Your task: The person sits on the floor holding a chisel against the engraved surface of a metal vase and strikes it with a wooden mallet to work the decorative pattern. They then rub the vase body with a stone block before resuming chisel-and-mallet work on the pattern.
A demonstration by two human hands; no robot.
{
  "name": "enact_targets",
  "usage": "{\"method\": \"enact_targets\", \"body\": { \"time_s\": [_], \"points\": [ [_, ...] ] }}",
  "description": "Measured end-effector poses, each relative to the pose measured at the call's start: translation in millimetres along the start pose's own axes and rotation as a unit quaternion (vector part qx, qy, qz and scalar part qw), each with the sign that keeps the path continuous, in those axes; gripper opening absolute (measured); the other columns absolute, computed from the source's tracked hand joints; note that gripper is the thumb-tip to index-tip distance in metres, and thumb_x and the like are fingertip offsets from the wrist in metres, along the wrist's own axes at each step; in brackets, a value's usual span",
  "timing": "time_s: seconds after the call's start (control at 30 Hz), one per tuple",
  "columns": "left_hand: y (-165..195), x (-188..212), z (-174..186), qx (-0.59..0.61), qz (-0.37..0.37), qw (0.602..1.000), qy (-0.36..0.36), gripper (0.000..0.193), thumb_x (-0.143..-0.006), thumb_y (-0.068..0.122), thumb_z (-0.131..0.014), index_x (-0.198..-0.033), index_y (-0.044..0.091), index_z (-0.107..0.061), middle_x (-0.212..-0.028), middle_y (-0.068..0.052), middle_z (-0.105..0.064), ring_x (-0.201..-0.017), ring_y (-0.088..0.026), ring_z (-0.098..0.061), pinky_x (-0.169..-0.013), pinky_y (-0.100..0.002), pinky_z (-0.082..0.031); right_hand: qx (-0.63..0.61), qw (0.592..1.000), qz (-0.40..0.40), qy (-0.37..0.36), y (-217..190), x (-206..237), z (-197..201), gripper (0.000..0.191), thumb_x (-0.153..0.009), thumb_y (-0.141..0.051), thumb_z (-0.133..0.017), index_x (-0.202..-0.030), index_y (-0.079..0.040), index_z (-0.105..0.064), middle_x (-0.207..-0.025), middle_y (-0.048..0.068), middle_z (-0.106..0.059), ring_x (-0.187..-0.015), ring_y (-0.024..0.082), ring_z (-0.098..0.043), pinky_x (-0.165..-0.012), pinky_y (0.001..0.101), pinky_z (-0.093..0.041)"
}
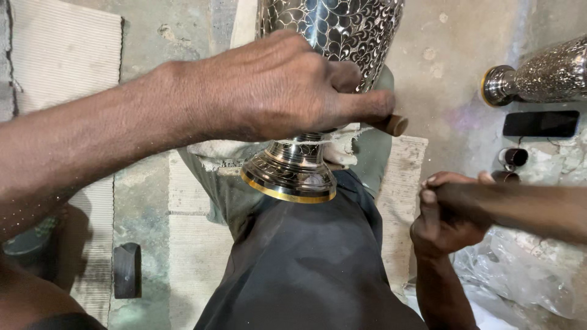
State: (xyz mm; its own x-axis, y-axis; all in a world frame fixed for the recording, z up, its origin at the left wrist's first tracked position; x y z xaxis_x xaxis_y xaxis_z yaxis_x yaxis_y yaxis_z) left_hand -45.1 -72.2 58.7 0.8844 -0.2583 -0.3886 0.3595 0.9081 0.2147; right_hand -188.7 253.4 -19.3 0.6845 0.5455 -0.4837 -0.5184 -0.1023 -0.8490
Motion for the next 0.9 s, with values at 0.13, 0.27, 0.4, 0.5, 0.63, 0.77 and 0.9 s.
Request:
{"method": "enact_targets", "body": {
  "time_s": [0.13,0.27,0.4,0.5,0.63,0.77,0.9],
  "points": [
    [4,0,3,-0.049,-0.009,0.999,0.004,0.056,-0.092,0.006,-0.062,-0.145,0.018,-0.052,-0.11,-0.022,-0.072,-0.065,-0.023,-0.075,-0.045,-0.032,-0.062,0.145,0.982,0.095,-0.077,-15,-17,-7,0.061,-0.102,0.005,-0.068,-0.149,0.001,-0.03,-0.104,0.023,-0.066,-0.088,0.028,-0.064,-0.08,0.0359,-0.058],
    [6,-4,8,-0.022,0.004,1.0,-0.018,0.054,-0.092,0.005,-0.062,-0.143,0.017,-0.053,-0.101,-0.022,-0.073,-0.063,-0.024,-0.074,-0.042,-0.034,-0.062,0.134,0.987,0.082,-0.043,-17,-22,-6,0.065,-0.1,0.003,-0.073,-0.151,0.002,-0.031,-0.102,0.022,-0.066,-0.087,0.027,-0.066,-0.078,0.0363,-0.058],
    [7,-4,12,0.022,0.006,0.999,-0.033,0.046,-0.097,0.006,-0.061,-0.142,0.016,-0.054,-0.096,-0.019,-0.073,-0.064,-0.025,-0.074,-0.044,-0.036,-0.062,0.378,0.904,0.179,-0.085,-9,-21,2,0.069,-0.086,0.0,-0.078,-0.142,0.006,-0.039,-0.105,0.031,-0.067,-0.09,0.033,-0.069,-0.08,0.0409,-0.058],
    [7,-5,14,-0.014,0.001,1.0,-0.023,0.054,-0.091,0.004,-0.062,-0.142,0.019,-0.055,-0.096,-0.021,-0.073,-0.06,-0.023,-0.074,-0.043,-0.035,-0.062,0.17,0.978,0.104,-0.056,0,-18,9,0.067,-0.102,-0.006,-0.077,-0.154,0.002,-0.036,-0.109,0.02,-0.071,-0.094,0.025,-0.068,-0.084,0.0333,-0.056],
    [6,-5,15,-0.001,-0.015,1.0,-0.028,0.049,-0.095,0.008,-0.061,-0.143,0.016,-0.055,-0.095,-0.019,-0.073,-0.066,-0.024,-0.075,-0.047,-0.035,-0.063,0.261,0.954,0.123,-0.078,1,-15,12,0.069,-0.097,-0.003,-0.077,-0.152,0.003,-0.036,-0.112,0.026,-0.067,-0.096,0.029,-0.067,-0.083,0.0336,-0.056],
    [5,-6,12,0.0,0.016,0.996,-0.085,0.049,-0.099,0.008,-0.057,-0.146,0.018,-0.052,-0.099,-0.019,-0.073,-0.068,-0.023,-0.075,-0.05,-0.036,-0.063,0.256,0.955,0.126,-0.077,-2,-21,5,0.069,-0.098,-0.002,-0.076,-0.154,0.004,-0.035,-0.115,0.027,-0.066,-0.101,0.031,-0.067,-0.087,0.0347,-0.057],
    [5,-7,13,-0.025,-0.02,0.999,-0.024,0.051,-0.088,0.005,-0.059,-0.138,0.015,-0.057,-0.099,-0.022,-0.073,-0.068,-0.024,-0.076,-0.043,-0.032,-0.063,0.078,0.991,0.1,-0.05,-3,-26,0,0.066,-0.109,-0.007,-0.077,-0.154,0.003,-0.03,-0.113,0.014,-0.071,-0.095,0.021,-0.07,-0.086,0.0285,-0.058]
  ]
}}
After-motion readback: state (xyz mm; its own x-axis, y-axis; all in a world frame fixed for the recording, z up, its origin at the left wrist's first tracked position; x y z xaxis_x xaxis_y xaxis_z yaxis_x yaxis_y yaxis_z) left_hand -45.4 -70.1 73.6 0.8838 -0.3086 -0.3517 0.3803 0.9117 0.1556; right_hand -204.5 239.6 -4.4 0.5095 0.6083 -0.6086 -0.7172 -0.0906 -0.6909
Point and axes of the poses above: each hand's wrist, its own x-axis away from the middle knuckle, its own z-axis out of the back of the hand, y = z × x, the point moved 1 cm from there along -x, towards the middle knuckle
